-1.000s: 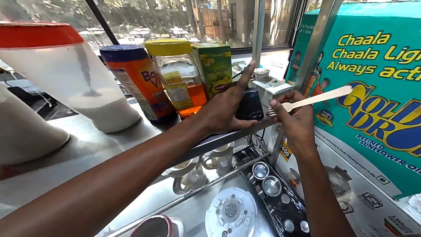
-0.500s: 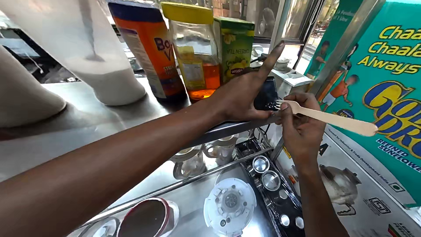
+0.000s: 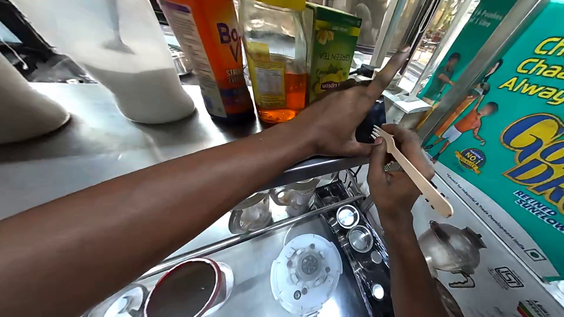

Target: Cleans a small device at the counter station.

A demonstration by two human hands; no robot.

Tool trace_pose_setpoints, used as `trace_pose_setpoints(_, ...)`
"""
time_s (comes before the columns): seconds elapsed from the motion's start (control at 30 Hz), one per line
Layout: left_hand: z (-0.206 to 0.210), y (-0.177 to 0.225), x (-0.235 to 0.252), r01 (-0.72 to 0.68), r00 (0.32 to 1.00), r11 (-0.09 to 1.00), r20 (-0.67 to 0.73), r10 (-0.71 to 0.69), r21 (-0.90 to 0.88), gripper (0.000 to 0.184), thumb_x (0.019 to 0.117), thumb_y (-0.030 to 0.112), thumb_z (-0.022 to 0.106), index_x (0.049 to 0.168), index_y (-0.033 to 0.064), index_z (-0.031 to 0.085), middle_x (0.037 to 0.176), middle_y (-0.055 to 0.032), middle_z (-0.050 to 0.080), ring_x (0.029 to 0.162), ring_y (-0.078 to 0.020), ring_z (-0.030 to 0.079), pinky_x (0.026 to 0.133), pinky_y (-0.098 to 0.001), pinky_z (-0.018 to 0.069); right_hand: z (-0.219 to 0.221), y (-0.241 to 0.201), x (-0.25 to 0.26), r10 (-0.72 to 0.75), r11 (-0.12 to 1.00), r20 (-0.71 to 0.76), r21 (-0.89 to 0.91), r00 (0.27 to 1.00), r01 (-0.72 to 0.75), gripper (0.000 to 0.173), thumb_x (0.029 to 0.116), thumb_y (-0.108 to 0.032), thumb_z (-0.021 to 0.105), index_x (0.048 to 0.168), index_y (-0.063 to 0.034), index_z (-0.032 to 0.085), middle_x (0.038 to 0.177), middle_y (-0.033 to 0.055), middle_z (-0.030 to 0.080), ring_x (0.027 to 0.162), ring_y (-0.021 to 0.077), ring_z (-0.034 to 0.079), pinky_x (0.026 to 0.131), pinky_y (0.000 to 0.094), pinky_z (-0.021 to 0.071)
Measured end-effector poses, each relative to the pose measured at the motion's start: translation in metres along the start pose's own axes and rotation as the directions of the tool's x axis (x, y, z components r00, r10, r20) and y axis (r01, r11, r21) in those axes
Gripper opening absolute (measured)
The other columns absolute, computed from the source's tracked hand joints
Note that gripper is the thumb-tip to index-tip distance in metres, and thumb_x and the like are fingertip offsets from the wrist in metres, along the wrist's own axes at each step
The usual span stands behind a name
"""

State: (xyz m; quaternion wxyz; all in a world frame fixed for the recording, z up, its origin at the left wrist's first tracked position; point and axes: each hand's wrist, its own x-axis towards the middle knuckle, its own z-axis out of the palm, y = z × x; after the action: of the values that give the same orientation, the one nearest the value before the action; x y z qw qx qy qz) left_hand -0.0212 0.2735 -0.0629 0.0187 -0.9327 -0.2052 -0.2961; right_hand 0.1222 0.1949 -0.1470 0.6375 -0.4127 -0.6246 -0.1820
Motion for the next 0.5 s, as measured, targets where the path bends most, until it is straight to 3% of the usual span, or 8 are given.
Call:
trace_pose_setpoints(0.1,0.000,-0.001,0.000,0.002,1.000,1.000,-0.007,-0.002,-0.001,0.129,0.0747,0.054,0.083,0.164,0.0119,0.000,0.114,-0.0127,0.066,0.097,-0.0248,0.068,0.086,-0.0456,0.0584,-0.001,-0.002,0.006,0.012,1.000,0.029,0.024,1.000,-0.012,0.022,0.0950,-0.005,0.063,0.114,0.0052,0.067,0.093,0.0100,0.071,0.075,0.0070,0.066,0.065,0.0221,0.0567)
trace_pose_setpoints(0.23,0.003,-0.003,0.000,-0.011,1.000,1.000,-0.020,0.011,0.024,0.129,0.0756,0.054,0.081,0.165,0.0118,-0.001,0.120,-0.0149,0.065,0.104,-0.0286,0.068,0.089,-0.0478,0.0573,0.000,-0.003,0.009,0.001,1.000,0.021,0.002,1.000,-0.001,0.017,0.0938,-0.004,0.063,0.109,0.0048,0.066,0.085,0.0083,0.069,0.066,0.0052,0.063,0.056,0.0204,0.0535)
trace_pose_setpoints(0.5,0.002,-0.001,0.000,0.013,0.999,0.998,-0.031,-0.011,0.066,0.129,0.0733,0.052,0.084,0.165,0.0137,0.001,0.113,-0.0135,0.068,0.100,-0.0298,0.068,0.087,-0.0494,0.0571,0.000,-0.011,0.011,-0.005,0.989,0.042,-0.146,0.999,0.011,0.016,0.0947,-0.007,0.062,0.107,0.0020,0.068,0.076,0.0053,0.066,0.060,0.0061,0.060,0.052,0.0222,0.0504)
